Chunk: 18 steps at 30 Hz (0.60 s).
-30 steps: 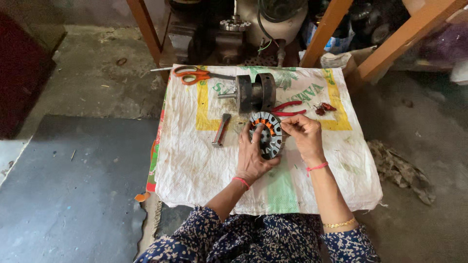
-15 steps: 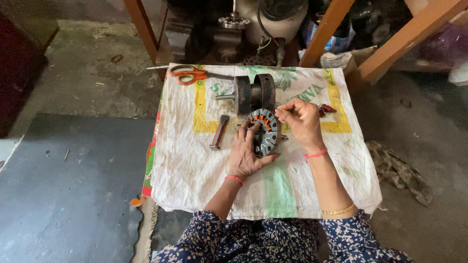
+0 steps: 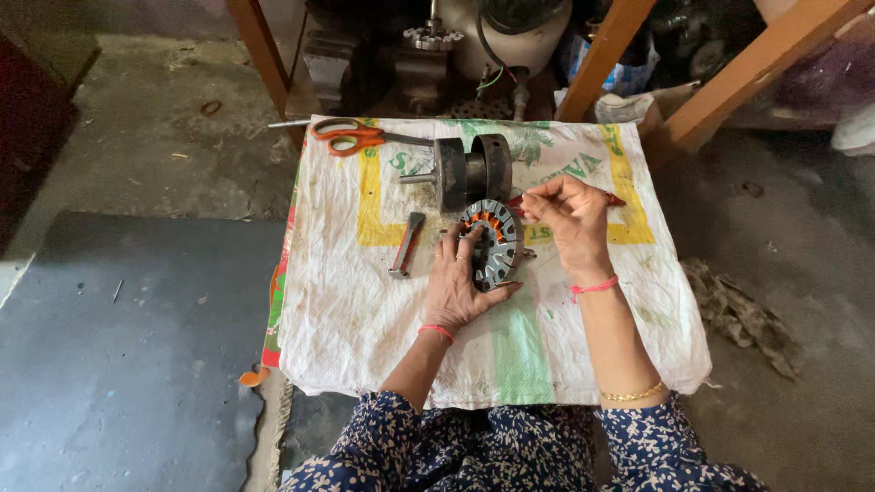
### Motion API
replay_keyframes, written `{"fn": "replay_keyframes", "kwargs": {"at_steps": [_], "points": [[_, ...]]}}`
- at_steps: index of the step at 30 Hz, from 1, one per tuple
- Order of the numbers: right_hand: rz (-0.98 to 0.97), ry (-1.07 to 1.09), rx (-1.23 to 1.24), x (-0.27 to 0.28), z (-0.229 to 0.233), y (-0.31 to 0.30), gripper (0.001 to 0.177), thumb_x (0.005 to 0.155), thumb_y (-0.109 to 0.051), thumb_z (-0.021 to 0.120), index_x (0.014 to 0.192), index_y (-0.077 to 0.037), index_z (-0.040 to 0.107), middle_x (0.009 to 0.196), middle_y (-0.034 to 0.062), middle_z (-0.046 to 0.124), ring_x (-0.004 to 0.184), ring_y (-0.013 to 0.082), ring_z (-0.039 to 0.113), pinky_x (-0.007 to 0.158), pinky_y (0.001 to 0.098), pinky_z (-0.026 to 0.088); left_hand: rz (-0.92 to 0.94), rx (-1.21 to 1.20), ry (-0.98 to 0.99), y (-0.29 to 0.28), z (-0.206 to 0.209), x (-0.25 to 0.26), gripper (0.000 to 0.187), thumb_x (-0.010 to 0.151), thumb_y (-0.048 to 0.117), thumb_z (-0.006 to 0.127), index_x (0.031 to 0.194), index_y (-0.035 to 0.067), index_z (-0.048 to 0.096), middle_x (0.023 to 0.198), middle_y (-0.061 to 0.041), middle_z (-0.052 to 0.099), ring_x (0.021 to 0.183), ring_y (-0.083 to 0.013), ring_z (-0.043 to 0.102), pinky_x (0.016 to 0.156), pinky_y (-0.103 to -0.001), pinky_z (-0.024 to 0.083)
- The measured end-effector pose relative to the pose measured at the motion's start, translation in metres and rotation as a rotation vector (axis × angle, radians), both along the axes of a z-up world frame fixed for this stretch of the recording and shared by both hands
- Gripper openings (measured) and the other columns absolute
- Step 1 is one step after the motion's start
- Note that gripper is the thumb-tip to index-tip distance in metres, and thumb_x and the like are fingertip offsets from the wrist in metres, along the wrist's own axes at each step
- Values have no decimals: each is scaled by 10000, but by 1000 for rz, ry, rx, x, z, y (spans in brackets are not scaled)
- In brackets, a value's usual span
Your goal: The person disassembles a motor component, removes a rotor, and uses pliers to adjust copper windings on the rotor. They then handle a separate cylindrical coil and manipulate its wires.
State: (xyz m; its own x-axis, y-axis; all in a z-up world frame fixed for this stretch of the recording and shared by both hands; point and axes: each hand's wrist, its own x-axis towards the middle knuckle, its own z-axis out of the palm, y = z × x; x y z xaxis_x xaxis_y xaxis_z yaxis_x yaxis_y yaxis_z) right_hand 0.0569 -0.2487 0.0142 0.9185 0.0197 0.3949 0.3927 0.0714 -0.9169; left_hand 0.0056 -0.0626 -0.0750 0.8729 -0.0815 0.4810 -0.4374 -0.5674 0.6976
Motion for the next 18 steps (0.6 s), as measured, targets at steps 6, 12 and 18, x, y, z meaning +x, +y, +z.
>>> {"fn": "replay_keyframes", "kwargs": {"at_steps": [6,12,18], "points": [[-24,-88,117,-6,11,-15,104,949,-15,770,1003,23,691,894,99,731,752,140,668,731,271,572,15,31,-8,1,-1,2,1097,633,642,852,1483,84,441,1495,-269,412,1288,-470,458,1101,-545,407],[110,15,120,-21,-2,-9,455,850,-24,803,1265,-56,619,1111,114,699,993,145,655,868,269,556,20,32,13,-1,-1,2,1101,620,650,850,1478,96,440,1481,-269,417,1268,-468,467,1083,-546,415],[-80,-70,-469,-35,-8,10,463,779,-149,871,1188,-35,687,1215,90,672,1086,198,626,865,317,542,24,37,-15,-1,-5,2,1106,622,651,850,1486,95,443,1477,-276,425,1259,-473,479,1074,-546,423]]}}
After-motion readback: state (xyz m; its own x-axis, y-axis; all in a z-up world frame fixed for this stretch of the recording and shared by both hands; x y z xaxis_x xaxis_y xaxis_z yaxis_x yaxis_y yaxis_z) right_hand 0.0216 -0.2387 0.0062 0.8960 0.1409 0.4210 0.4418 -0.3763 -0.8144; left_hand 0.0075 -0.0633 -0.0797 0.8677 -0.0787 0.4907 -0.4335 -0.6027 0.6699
